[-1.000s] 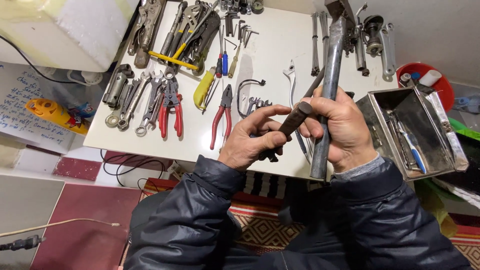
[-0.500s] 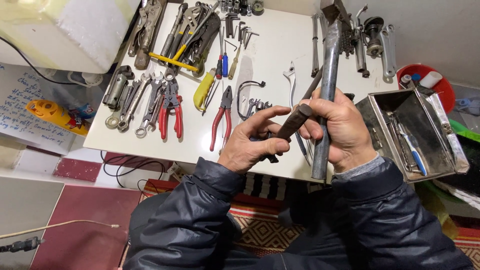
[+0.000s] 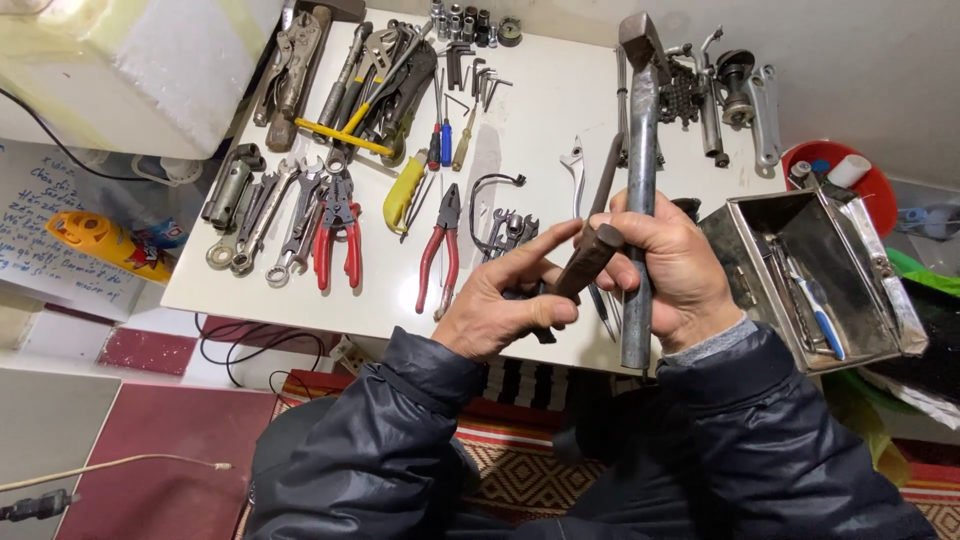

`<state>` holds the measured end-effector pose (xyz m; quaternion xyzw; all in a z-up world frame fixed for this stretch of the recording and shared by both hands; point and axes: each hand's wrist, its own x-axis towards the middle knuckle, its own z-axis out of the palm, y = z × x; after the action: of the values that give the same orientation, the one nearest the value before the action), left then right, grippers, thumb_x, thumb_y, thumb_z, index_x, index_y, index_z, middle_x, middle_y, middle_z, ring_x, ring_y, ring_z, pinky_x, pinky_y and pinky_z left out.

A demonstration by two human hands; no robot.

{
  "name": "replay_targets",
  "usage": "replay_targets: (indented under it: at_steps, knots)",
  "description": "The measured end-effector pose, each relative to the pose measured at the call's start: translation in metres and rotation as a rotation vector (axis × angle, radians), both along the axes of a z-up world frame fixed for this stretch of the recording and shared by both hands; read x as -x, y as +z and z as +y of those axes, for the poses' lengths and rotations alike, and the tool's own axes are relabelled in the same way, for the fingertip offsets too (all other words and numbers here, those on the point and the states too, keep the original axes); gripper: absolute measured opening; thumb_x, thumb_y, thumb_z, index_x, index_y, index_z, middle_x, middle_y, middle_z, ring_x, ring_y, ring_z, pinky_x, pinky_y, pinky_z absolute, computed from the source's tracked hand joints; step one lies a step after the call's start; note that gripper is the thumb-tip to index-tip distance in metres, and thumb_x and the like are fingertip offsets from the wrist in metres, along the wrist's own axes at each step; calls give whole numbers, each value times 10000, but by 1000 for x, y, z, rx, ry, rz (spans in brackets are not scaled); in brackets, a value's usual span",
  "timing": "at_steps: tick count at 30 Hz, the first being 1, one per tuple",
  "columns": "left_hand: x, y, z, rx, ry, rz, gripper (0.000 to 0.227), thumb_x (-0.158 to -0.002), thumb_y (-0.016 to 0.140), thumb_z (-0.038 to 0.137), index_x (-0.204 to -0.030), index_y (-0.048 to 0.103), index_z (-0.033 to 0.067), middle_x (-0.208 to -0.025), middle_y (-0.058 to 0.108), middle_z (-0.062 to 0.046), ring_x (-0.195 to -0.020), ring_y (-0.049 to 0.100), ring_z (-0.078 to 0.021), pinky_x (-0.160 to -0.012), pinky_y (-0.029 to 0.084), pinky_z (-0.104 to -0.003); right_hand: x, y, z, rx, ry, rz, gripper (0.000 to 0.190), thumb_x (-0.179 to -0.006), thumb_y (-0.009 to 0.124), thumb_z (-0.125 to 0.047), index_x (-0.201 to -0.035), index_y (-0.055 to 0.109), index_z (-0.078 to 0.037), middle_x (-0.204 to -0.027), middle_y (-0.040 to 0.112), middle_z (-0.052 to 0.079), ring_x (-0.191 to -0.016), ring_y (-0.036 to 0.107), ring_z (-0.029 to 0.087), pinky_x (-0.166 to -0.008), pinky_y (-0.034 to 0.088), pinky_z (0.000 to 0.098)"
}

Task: Repairing a bicycle brake component by using a hammer and punch to remove or adjust a pin on a workbench.

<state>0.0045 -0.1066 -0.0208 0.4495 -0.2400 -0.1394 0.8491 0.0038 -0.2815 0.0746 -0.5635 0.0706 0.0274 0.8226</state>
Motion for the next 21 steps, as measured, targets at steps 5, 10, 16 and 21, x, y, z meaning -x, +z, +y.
replay_targets:
  at_steps: [5, 10, 16, 21]
  knots:
    - [-2, -5, -3, 27, 32, 51, 699, -831, 848, 97, -1466, 556, 109, -945, 731, -172, -729, 707, -201, -522, 639, -341, 2, 6, 2, -12, 17, -35, 177, -840, 696, 24, -826, 548, -71, -434, 406, 60, -286, 481, 137, -412, 493, 299]
    - [5, 2, -5, -17, 195, 19, 416, -813, 863, 85, -1197, 704, 70, -885, 738, -110, -753, 678, -130, -569, 628, -274, 5, 11, 7, -3, -3, -21, 196, -843, 690, 13, -779, 536, -88, -411, 381, 40, -294, 469, 117, -422, 485, 275]
    - [13, 15, -9, -68, 355, -29, 499, -735, 921, 138, -1201, 741, 142, -890, 733, -45, -800, 636, -63, -644, 582, -196, 3, 2, 5, -12, -28, -39, 246, -870, 668, 10, -733, 501, -109, -365, 324, 43, -281, 412, 124, -473, 455, 274]
    - [15, 26, 6, -190, 356, -223, 443, -838, 804, 30, -1264, 688, 71, -916, 698, -48, -740, 600, -106, -672, 491, -221, 4, -9, -2, -123, 13, -85, 154, -947, 590, 40, -901, 477, -54, -659, 577, 63, -404, 506, 56, -422, 479, 212]
